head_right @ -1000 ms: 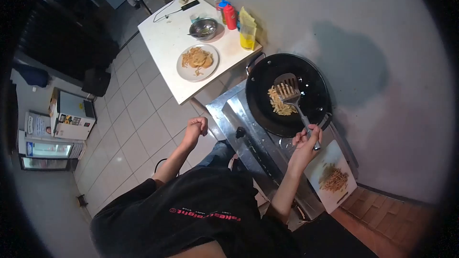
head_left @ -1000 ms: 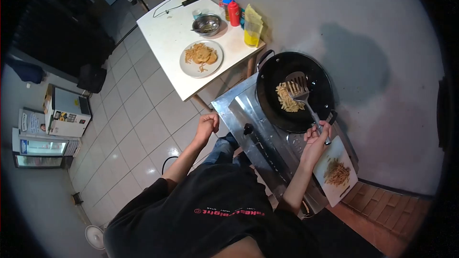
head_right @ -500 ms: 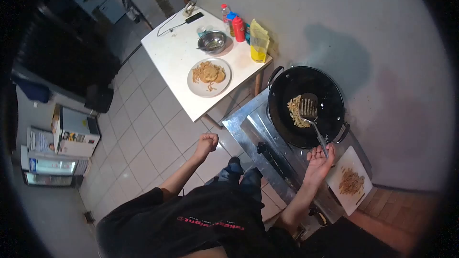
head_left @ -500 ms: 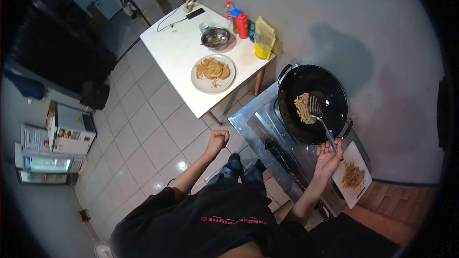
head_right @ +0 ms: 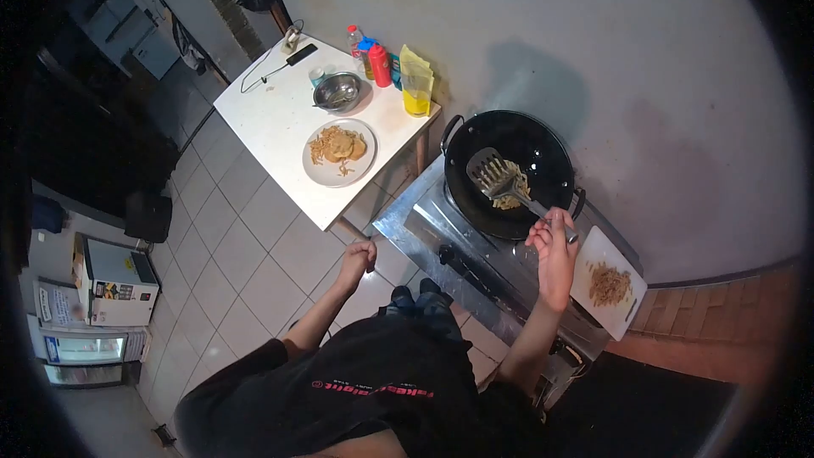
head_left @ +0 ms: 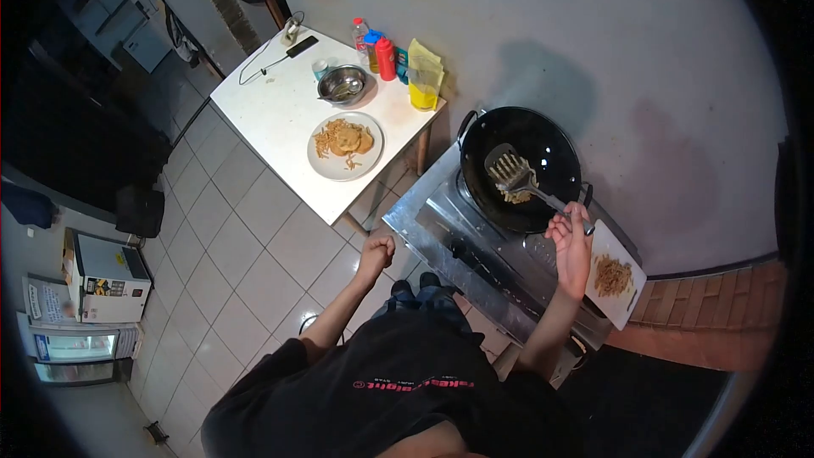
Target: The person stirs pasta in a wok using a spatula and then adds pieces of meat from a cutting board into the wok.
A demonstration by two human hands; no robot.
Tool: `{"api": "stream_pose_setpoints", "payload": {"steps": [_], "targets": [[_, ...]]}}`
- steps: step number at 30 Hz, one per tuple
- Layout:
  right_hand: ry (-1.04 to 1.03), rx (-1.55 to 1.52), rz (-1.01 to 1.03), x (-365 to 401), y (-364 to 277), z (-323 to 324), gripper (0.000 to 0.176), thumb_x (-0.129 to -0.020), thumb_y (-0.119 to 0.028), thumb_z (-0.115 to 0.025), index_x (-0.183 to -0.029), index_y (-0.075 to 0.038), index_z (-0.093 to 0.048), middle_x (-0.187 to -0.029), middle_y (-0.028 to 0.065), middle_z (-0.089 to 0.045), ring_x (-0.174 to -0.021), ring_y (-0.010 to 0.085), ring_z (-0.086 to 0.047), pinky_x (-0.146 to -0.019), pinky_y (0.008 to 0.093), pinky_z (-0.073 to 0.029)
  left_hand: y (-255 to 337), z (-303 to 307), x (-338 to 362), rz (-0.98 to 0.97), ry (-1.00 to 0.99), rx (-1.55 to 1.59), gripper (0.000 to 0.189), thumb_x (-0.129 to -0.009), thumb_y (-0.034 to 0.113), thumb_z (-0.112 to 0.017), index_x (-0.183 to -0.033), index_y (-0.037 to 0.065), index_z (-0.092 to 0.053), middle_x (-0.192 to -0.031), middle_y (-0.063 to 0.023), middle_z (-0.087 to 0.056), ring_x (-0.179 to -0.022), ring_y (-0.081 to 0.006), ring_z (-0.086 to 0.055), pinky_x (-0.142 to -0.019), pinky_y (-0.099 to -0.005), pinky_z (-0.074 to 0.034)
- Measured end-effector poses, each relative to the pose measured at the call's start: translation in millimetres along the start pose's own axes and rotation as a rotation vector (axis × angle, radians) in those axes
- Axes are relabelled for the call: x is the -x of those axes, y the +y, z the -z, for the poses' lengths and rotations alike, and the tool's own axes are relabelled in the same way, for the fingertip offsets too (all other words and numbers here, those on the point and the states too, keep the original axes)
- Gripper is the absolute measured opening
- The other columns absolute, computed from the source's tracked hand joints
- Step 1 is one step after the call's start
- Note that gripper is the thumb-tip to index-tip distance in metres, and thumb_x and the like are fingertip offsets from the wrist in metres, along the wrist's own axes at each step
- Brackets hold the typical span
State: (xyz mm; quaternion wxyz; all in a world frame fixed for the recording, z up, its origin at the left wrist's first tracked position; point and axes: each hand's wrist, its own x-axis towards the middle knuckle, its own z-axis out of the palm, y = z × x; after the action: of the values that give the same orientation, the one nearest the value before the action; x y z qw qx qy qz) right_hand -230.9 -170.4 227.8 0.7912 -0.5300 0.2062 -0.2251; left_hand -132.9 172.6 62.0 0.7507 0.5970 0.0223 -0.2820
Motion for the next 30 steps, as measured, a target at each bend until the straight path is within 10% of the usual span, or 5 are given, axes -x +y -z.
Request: {"api": "stream_pose_setpoints", "payload": {"steps": [8,11,16,30], "targets": [[-0.069,0.382,0.153,-15.1,-17.1,23.8,0.02,-0.099,-0.023,-0.053,-0.106,-0.005,-0.054,-0.071,0.0013,-0.053,-0.062,0.0123,-0.054,-0.057,0.0263,-0.045,12.8,-50.3,-37.7,-0.208,-0.093,-0.111,0.018,-0.067,-0.006,-0.035,-0.066,0.005,-0.049,-0.06,-0.0012,-0.048,-0.054,-0.0105,-0.049,-0.052,-0.0235,-0.041],[-0.067,0.651,0.177,-30.1,-35.3,29.6,0.019,-0.099,-0.025,-0.052,-0.104,-0.006,-0.054,-0.066,0.0003,-0.052,-0.059,0.0104,-0.052,-0.056,0.0286,-0.045,16.1,-73.4,-44.5,-0.291,-0.101,-0.219,0.009,-0.087,0.002,-0.047,-0.086,0.003,-0.056,-0.079,-0.0003,-0.057,-0.074,-0.0103,-0.054,-0.067,-0.0243,-0.044],[-0.143,1.091,0.534,-57.9,-63.8,24.2,0.021,-0.097,-0.022,-0.054,-0.105,-0.004,-0.05,-0.074,0.0176,-0.06,-0.071,0.0371,-0.062,-0.065,0.0432,-0.046,9.4,-87.8,-40.4,-0.388,0.026,-0.494,0.019,-0.09,0.007,-0.055,-0.108,0.004,-0.058,-0.105,-0.003,-0.061,-0.097,-0.0135,-0.059,-0.083,-0.0284,-0.046],[-0.391,1.588,0.237,-132.5,-66.2,0.9,0.038,-0.098,-0.033,-0.045,-0.109,0.002,-0.053,-0.082,0.0266,-0.064,-0.084,0.0475,-0.06,-0.075,0.0537,-0.047,2.0,-81.3,-44.4,-0.319,-0.056,-1.03,0.048,-0.091,0.03,-0.058,-0.123,-0.005,-0.053,-0.132,-0.0199,-0.048,-0.121,-0.0377,-0.049,-0.103,-0.0415,-0.04]]}}
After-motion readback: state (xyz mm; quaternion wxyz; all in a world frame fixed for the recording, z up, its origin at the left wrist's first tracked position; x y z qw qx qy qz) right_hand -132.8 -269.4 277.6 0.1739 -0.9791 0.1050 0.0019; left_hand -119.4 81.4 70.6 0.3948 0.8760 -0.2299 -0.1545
